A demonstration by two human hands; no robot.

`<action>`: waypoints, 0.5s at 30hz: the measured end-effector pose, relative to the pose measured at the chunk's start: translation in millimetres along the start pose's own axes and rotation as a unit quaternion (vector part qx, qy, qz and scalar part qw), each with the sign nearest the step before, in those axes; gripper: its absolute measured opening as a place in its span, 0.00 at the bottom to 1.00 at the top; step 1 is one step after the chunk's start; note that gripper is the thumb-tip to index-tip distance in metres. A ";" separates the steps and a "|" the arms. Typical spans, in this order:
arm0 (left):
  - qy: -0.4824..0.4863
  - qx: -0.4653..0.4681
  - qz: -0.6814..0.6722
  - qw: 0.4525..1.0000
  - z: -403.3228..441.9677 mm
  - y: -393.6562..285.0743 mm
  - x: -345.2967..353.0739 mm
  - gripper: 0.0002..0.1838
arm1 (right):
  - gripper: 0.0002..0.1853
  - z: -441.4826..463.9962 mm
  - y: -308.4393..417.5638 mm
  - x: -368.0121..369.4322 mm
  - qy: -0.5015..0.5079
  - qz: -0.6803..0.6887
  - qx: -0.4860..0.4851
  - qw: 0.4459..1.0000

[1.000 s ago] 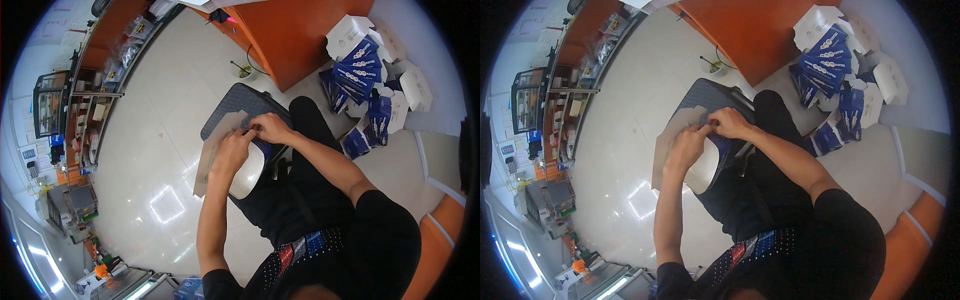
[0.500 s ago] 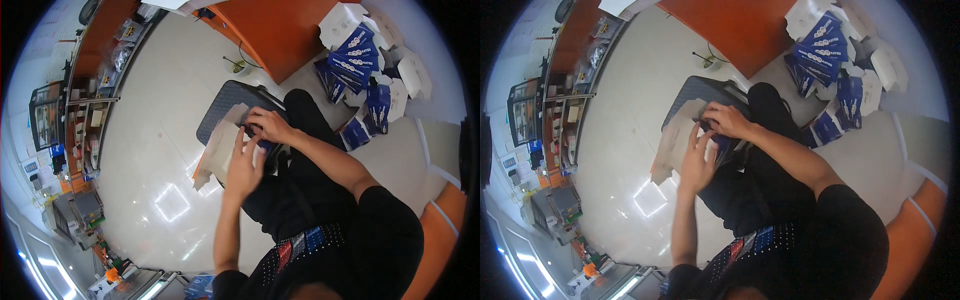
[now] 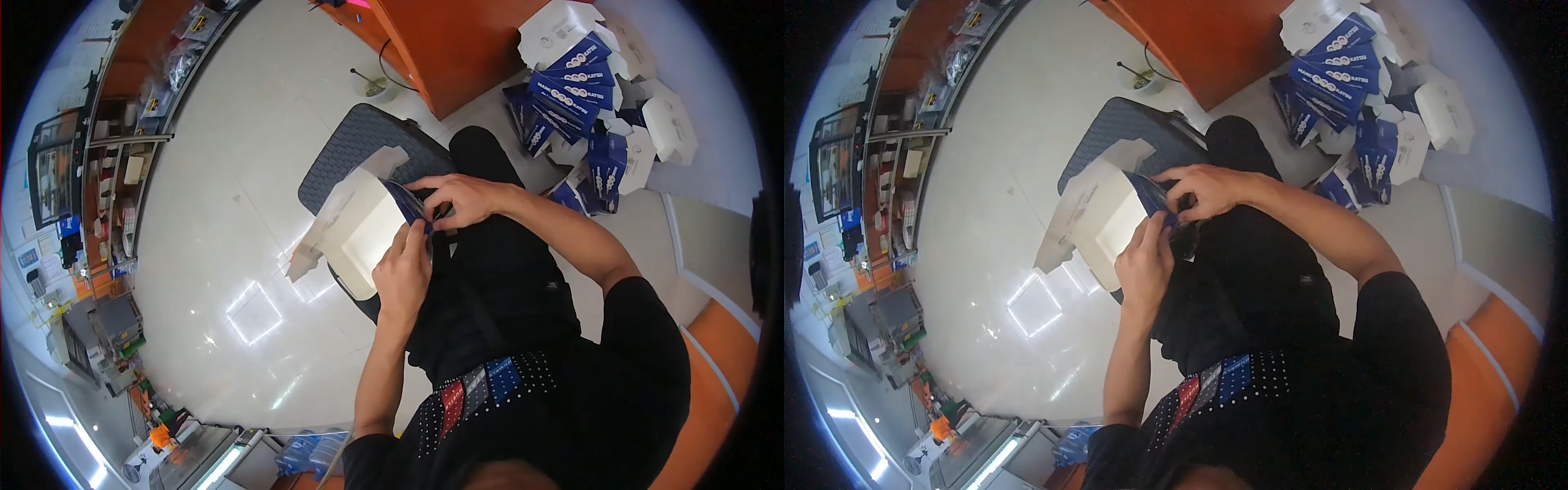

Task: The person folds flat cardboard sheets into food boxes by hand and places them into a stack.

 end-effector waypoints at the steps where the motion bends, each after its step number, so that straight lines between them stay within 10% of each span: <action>1: -0.002 0.001 0.003 1.000 0.4 -1.4 1.1 0.11 | 0.08 -2.1 -3.2 3.3 -0.017 0.015 -0.002 1.000; 15: -0.014 0.007 0.061 0.998 -0.3 5.1 15.1 0.12 | 0.19 -2.7 -9.5 8.4 -0.093 -0.210 -0.127 0.965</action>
Point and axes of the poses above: each hand's wrist, its own z-axis towards the middle knuckle, its own x-axis out of the palm, y = z × x, the point moved 2 cm from there along z, towards the middle knuckle, and after that the axes turned 12 degrees about -z, right-handed, at the moved point
